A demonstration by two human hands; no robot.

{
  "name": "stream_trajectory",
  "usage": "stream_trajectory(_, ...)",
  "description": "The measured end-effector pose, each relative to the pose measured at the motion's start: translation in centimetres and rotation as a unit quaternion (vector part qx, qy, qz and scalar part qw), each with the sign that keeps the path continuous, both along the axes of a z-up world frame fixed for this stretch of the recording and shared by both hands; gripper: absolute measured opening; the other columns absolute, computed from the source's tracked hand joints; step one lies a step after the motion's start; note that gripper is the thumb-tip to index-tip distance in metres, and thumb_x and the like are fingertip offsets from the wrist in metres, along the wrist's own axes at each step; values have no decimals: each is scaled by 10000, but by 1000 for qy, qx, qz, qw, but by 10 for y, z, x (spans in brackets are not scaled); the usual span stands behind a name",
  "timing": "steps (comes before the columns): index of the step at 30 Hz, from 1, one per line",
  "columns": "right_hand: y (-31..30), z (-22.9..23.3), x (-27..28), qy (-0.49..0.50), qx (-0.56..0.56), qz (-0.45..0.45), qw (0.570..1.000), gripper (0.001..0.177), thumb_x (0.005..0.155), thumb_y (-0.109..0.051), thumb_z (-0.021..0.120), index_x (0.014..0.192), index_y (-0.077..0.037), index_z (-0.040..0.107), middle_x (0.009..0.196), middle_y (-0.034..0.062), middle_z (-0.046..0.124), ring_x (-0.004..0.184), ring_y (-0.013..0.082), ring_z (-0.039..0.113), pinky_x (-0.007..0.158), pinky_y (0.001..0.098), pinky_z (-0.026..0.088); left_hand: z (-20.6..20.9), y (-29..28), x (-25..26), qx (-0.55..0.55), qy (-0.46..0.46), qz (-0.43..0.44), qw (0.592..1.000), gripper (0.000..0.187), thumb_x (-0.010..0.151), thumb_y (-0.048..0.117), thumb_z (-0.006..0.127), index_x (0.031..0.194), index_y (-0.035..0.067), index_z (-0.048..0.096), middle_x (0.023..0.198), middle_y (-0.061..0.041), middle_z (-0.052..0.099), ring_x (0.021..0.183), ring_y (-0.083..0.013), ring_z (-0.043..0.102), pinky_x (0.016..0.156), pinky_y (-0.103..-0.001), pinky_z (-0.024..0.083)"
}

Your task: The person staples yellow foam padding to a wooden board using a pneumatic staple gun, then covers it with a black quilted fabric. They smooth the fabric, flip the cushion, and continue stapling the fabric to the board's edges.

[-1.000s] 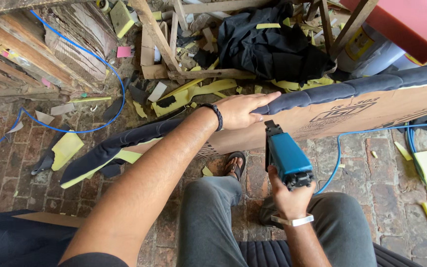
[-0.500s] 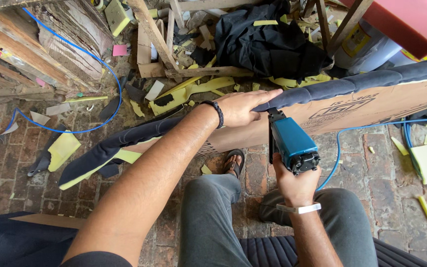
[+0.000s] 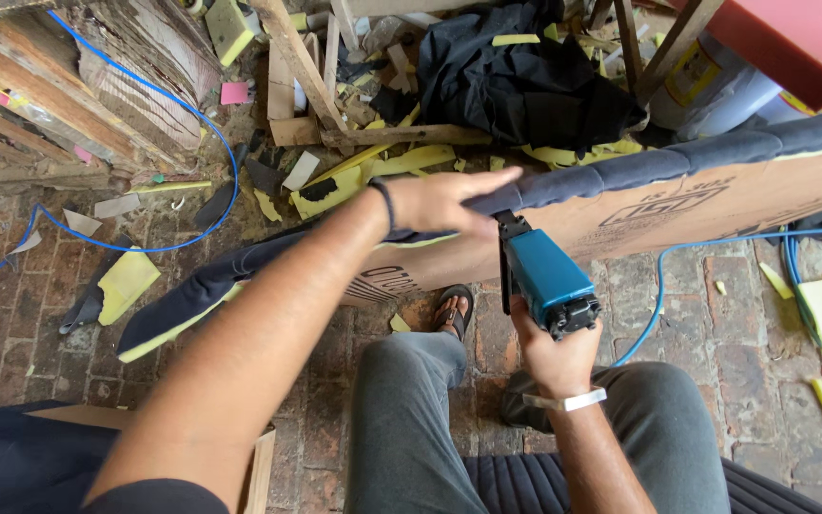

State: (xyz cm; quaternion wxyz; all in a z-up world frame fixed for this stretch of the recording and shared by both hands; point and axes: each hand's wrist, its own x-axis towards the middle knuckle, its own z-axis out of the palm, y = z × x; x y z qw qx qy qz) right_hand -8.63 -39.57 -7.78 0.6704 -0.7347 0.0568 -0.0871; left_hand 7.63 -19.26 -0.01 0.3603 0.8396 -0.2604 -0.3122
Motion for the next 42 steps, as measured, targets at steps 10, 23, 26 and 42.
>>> stream_trajectory(10,15,4,4,3,-7,-4,1000,220,859,-125,790,1006,13,704,908,42,733,799,103,678,722,267,552,10,28,-37,178,-152,30,972,626,998,245,543,1570,265,290,1562,-111,462,1330,-326,546,1107,-470,434)
stream_trajectory(23,39,1,1,21,-66,25,997,139,865,-148,758,885,-16,718,786,34,752,705,97,723,642,276,560,3,29,-29,192,-184,45,963,689,939,208,618,1545,305,305,1553,-30,452,1237,-289,615,1034,-446,478)
stream_trajectory(26,39,6,-1,25,-33,26,999,132,858,-147,756,875,-24,712,775,45,740,690,108,696,626,279,551,4,28,-30,196,-159,53,966,711,941,186,633,1554,304,293,1554,-31,456,1270,-270,600,1044,-428,489)
stream_trajectory(42,54,13,5,18,-91,41,995,200,844,-212,801,859,-26,732,724,36,744,653,112,703,610,289,538,17,69,-39,205,-146,131,959,615,942,320,660,1514,244,450,1281,-138,682,1148,-322,671,992,-434,521)
